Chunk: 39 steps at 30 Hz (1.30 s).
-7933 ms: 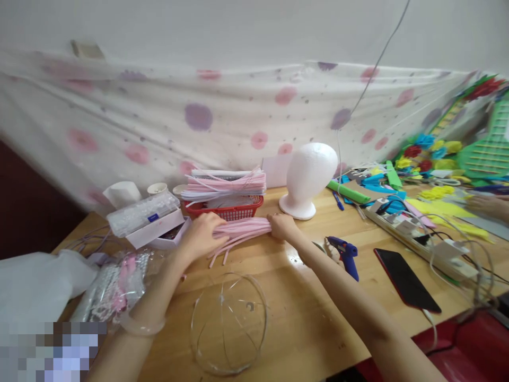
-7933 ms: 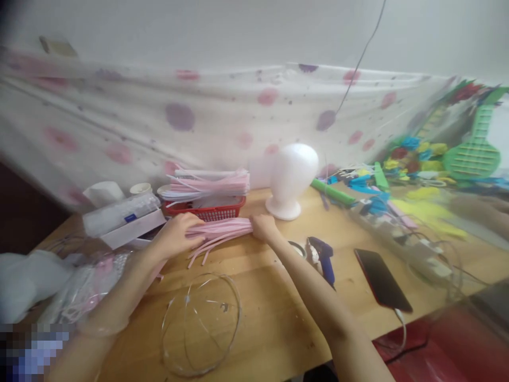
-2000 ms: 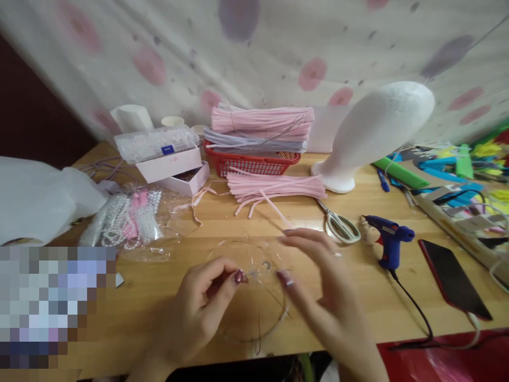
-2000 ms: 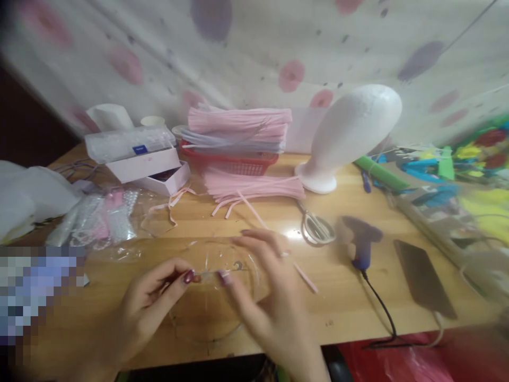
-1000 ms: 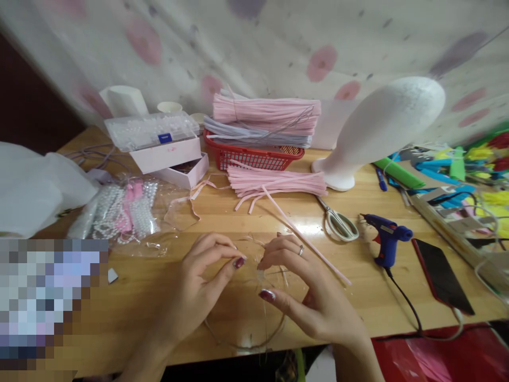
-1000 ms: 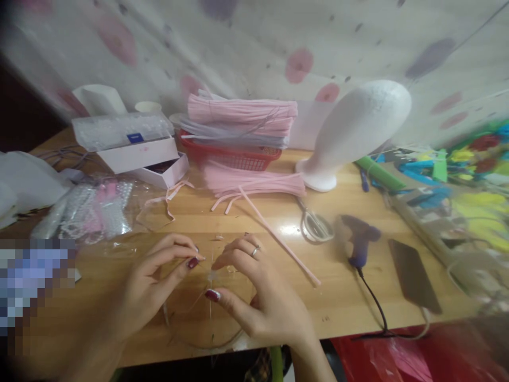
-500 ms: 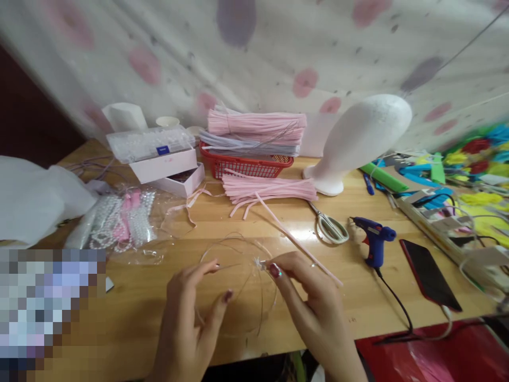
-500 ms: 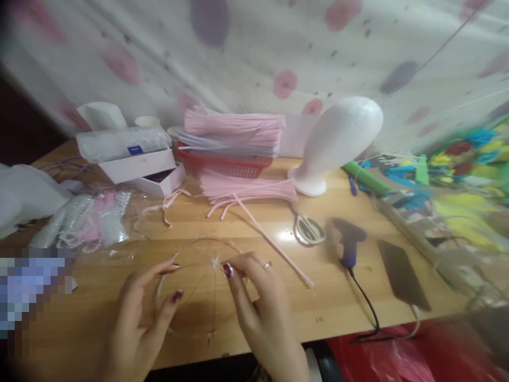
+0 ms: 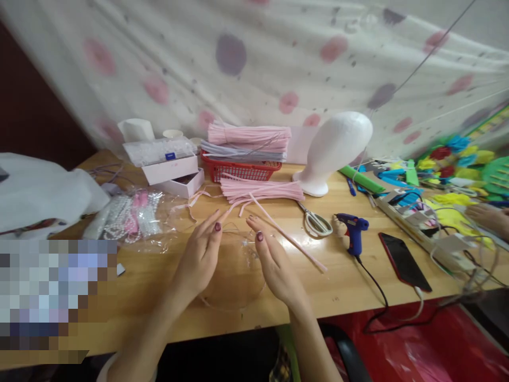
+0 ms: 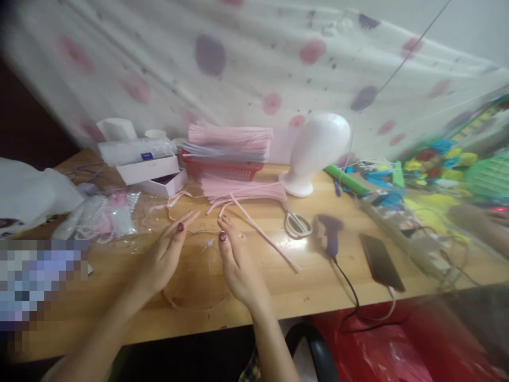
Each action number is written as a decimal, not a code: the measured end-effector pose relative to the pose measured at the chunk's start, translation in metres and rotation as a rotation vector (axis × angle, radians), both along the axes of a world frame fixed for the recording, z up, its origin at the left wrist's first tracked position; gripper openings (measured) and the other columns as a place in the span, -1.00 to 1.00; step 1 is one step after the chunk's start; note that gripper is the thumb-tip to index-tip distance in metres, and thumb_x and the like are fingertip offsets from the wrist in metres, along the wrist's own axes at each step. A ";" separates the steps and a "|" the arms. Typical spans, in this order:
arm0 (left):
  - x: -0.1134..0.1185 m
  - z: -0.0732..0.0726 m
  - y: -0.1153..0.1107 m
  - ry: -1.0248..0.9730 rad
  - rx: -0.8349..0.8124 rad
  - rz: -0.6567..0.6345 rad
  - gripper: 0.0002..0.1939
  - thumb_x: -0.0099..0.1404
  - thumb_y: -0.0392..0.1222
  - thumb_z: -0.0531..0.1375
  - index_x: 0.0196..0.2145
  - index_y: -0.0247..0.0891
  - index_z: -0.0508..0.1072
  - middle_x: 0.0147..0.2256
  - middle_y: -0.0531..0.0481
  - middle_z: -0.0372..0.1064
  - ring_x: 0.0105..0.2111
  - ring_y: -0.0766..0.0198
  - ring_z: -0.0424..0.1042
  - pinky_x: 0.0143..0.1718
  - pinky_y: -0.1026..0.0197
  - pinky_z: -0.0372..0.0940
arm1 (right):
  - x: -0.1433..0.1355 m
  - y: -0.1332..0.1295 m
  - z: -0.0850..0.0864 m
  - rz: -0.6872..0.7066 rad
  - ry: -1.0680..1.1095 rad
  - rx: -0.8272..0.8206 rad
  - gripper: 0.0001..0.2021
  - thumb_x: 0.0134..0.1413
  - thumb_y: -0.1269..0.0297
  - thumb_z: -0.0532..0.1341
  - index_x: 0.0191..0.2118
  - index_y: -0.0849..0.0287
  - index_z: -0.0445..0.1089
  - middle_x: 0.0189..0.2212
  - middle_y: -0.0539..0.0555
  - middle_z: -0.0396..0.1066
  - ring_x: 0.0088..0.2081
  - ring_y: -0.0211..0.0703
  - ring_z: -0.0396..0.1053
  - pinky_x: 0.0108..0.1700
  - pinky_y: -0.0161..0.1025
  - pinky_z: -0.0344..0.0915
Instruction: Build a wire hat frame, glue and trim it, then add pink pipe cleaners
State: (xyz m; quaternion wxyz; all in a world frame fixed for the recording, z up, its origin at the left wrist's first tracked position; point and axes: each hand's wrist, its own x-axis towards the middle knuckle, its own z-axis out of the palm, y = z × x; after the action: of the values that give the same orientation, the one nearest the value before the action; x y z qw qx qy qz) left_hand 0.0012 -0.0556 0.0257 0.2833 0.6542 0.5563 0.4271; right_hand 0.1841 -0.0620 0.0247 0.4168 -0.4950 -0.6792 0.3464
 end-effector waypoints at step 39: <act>-0.016 -0.069 -0.079 -0.149 0.035 0.018 -0.69 0.39 -0.01 -0.01 -0.12 -0.18 0.44 -0.31 -0.12 0.59 -0.25 0.03 0.59 -0.11 -0.04 0.42 | -0.026 -0.058 -0.032 -0.364 0.125 0.492 -0.82 0.25 0.25 0.16 -0.20 0.05 0.53 -0.24 0.12 0.55 -0.12 0.03 0.36 0.00 -0.01 0.23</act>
State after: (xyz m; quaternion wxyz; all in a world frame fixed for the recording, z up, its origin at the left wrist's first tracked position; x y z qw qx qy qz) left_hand -0.0144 -0.1349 -0.0429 0.3085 0.6204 0.5319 0.4868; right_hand 0.1583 -0.1197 -0.0069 0.6202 -0.4706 -0.6159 0.1210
